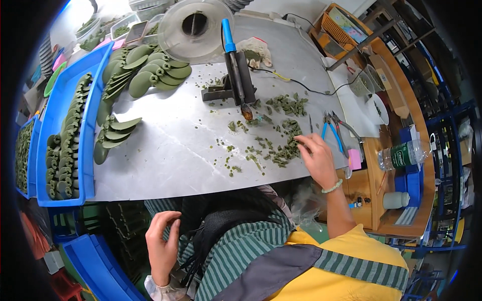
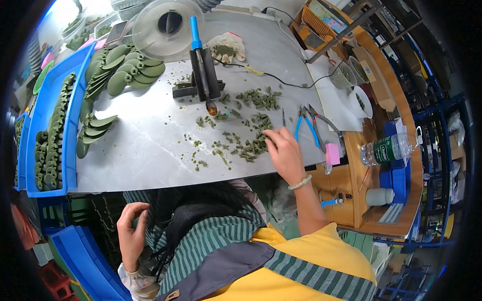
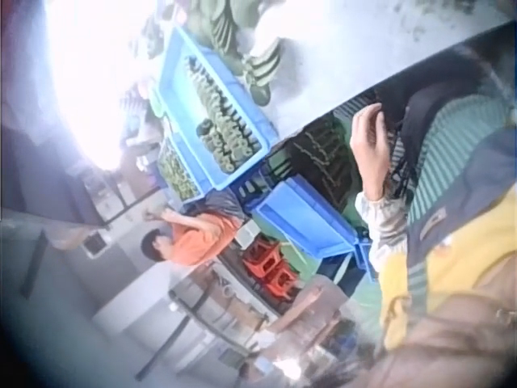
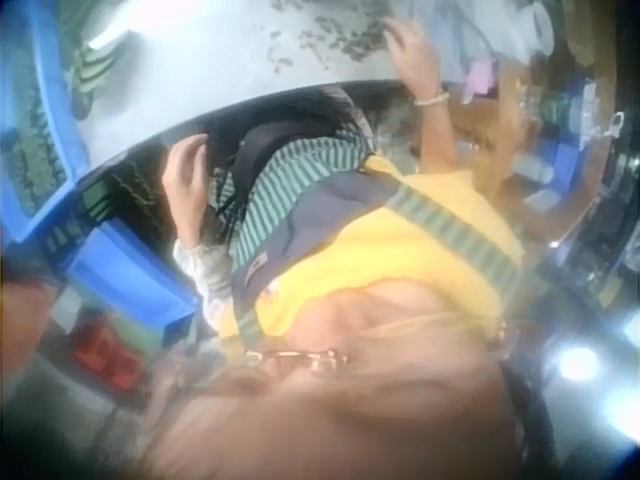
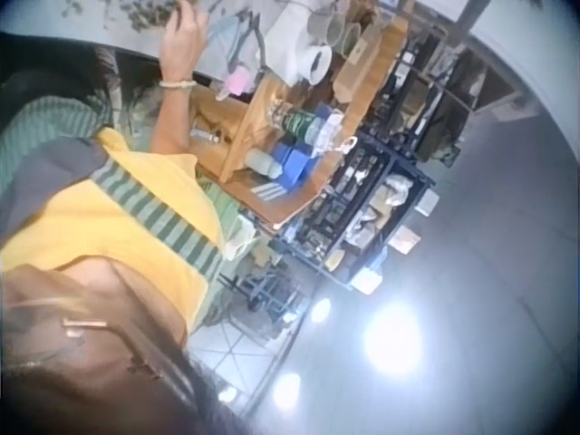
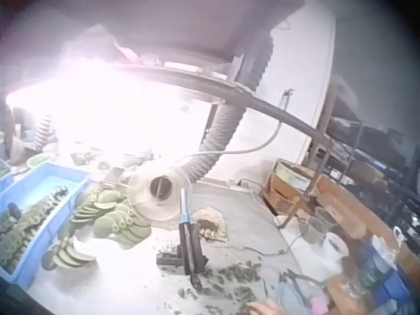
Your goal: The person trims excess material from plastic components using a hand tool, attaches small plastic pieces onto propeller blades by hand, and reviews sample parts and paperwork with coworkers.
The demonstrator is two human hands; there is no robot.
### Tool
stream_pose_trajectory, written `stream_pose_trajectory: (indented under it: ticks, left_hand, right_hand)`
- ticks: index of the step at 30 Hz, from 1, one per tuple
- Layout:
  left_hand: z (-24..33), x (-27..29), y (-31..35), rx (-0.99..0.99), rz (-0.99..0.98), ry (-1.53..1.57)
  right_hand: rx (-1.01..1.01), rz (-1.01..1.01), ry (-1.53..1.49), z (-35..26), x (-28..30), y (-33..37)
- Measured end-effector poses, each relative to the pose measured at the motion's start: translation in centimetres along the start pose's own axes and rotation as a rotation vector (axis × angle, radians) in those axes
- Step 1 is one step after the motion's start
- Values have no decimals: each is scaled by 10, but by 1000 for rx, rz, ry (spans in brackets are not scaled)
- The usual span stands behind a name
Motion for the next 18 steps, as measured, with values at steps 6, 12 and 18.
stream_pose_trajectory:
  ticks: [6, 12, 18]
  left_hand:
    - [-8, 2, -23, -57, 35, 16]
    - [-14, 18, -33, -25, 114, 12]
    - [-22, 11, -29, -113, 146, -15]
  right_hand:
    - [243, -138, 105, -20, -33, -11]
    - [263, -120, 107, -25, -37, -16]
    - [232, -132, 183, -14, -43, -10]
Point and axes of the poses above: each hand's wrist, its own y-axis away from the middle knuckle, its own x-axis out of the back of the hand, z = x × y, the point moved 6 cm from there along -y, towards the middle knuckle, and after that the axes turned 9 degrees about -z, right-handed, at the moved point
